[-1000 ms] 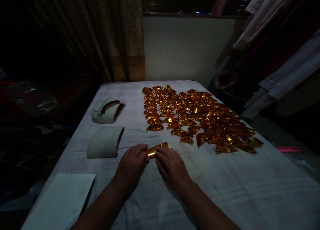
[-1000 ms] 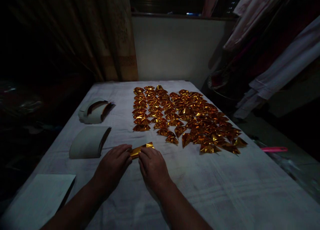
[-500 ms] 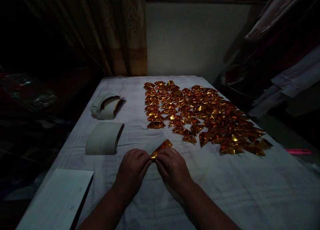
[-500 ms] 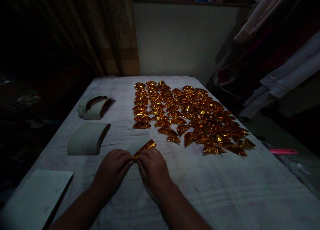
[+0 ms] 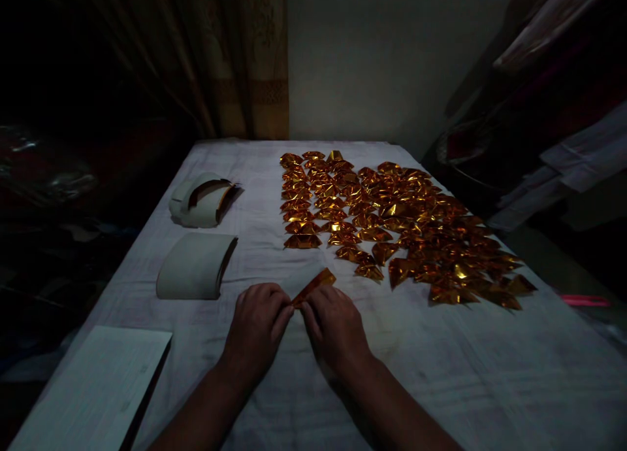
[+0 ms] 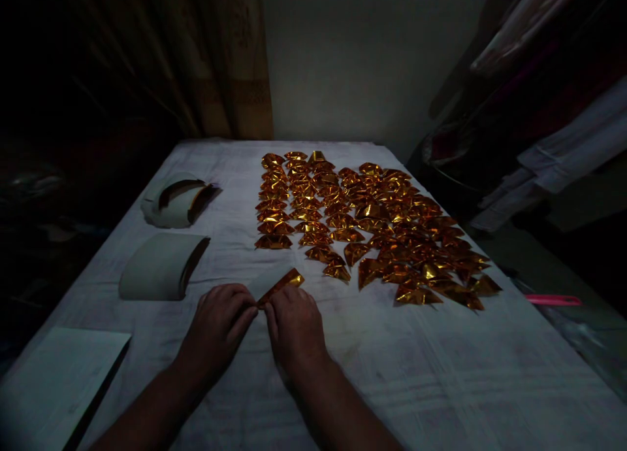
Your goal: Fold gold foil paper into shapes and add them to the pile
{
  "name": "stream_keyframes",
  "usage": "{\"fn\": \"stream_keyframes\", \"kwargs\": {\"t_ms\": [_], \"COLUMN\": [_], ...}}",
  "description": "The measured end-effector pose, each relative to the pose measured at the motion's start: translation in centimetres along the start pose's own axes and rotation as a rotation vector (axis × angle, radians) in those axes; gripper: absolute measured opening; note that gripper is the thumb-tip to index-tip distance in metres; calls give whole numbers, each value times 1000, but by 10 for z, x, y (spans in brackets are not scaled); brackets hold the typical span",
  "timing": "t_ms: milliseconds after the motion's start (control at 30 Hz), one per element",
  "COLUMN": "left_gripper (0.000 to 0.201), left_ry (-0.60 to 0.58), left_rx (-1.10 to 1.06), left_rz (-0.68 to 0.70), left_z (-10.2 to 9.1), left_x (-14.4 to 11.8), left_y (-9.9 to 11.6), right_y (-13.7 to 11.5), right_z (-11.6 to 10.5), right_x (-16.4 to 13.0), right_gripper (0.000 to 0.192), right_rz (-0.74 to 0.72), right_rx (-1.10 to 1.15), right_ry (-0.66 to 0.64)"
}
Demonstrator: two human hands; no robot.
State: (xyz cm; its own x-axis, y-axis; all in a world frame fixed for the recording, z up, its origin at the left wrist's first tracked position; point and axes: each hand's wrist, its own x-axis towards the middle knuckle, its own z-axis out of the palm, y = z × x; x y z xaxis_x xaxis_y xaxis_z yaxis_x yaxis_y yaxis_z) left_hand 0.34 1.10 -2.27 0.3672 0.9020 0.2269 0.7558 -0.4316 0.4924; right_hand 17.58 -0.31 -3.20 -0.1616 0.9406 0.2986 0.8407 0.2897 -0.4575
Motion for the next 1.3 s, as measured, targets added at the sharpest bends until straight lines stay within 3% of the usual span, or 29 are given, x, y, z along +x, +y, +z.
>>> {"fn": "stream_keyframes", "kwargs": {"t_ms": [300,933,1300], "left_gripper": [9,14,11], "left_ry": [-24,32,31], "left_rx": [64,217,164], "left_rz": [-69,-88,-115], "left_z": [0,8,8], "left_x": [7,12,11], "left_y": [8,14,12], "right_y": [1,5,3], "right_z": [-7,4,1], "right_x": [10,13,15], "right_gripper": [9,8,7], "right_rz": [61,51,71], "right_rx": [-8,-102,-117], "right_ry": [-117,-65,-79]}}
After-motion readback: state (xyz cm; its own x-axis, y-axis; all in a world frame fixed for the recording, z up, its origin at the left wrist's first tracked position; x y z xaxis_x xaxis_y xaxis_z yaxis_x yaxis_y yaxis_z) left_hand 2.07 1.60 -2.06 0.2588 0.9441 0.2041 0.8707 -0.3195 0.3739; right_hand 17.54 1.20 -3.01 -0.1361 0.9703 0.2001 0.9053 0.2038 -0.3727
